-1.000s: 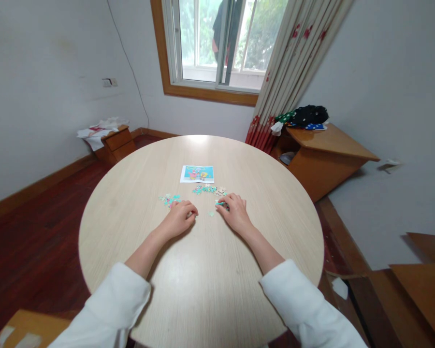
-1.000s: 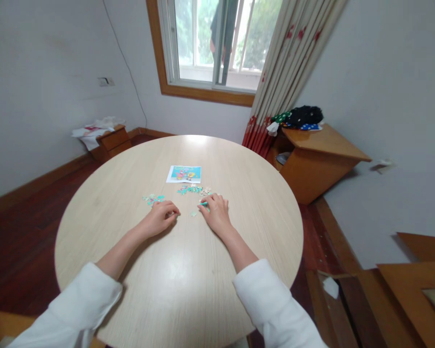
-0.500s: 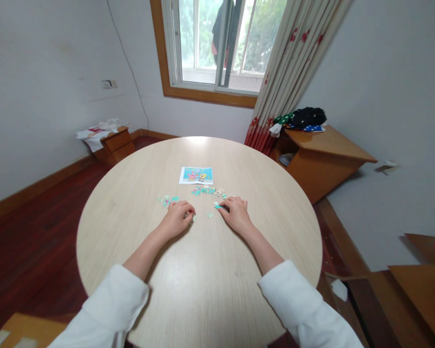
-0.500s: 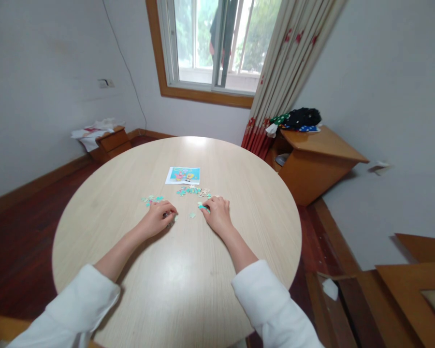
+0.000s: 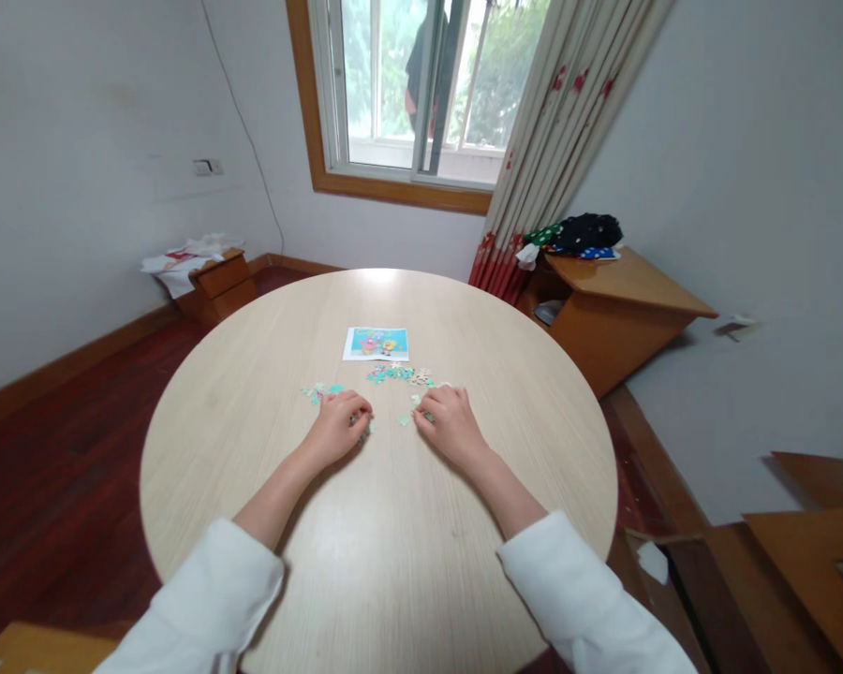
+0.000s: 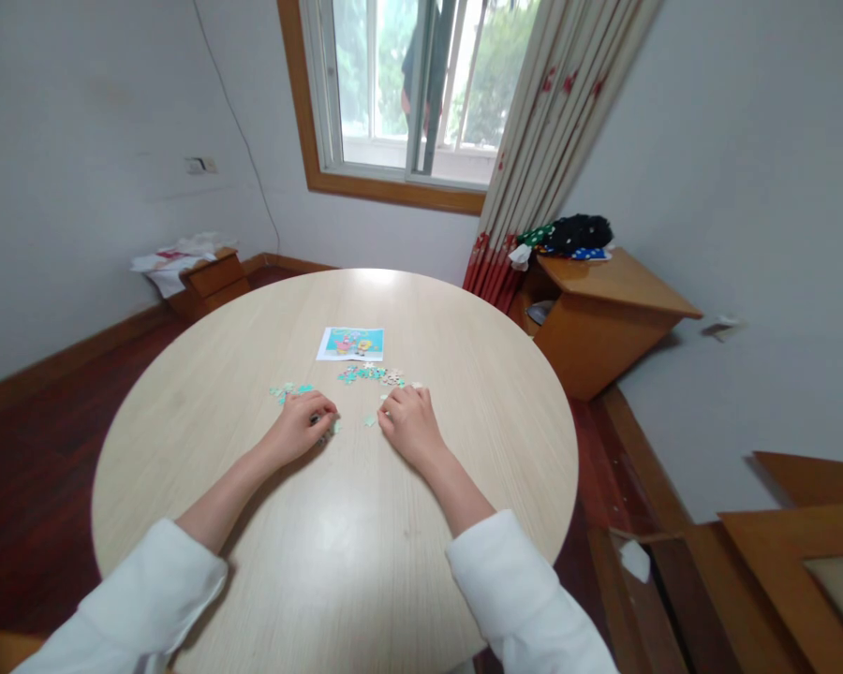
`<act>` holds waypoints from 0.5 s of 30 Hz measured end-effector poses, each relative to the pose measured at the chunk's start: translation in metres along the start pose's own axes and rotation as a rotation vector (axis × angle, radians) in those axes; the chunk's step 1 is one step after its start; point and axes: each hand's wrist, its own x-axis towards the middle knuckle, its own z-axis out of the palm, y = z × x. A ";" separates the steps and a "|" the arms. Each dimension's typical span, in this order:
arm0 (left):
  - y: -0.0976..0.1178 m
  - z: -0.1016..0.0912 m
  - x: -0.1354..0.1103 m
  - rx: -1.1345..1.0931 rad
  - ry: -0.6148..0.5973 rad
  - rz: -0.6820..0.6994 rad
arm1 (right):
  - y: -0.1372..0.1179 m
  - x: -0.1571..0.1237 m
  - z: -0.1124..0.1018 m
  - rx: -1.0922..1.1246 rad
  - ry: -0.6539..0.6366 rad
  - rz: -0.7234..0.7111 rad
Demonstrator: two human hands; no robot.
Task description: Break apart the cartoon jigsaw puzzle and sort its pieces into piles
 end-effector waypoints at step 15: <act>0.001 -0.001 0.000 -0.015 0.001 -0.008 | 0.023 -0.022 -0.005 0.027 0.024 0.266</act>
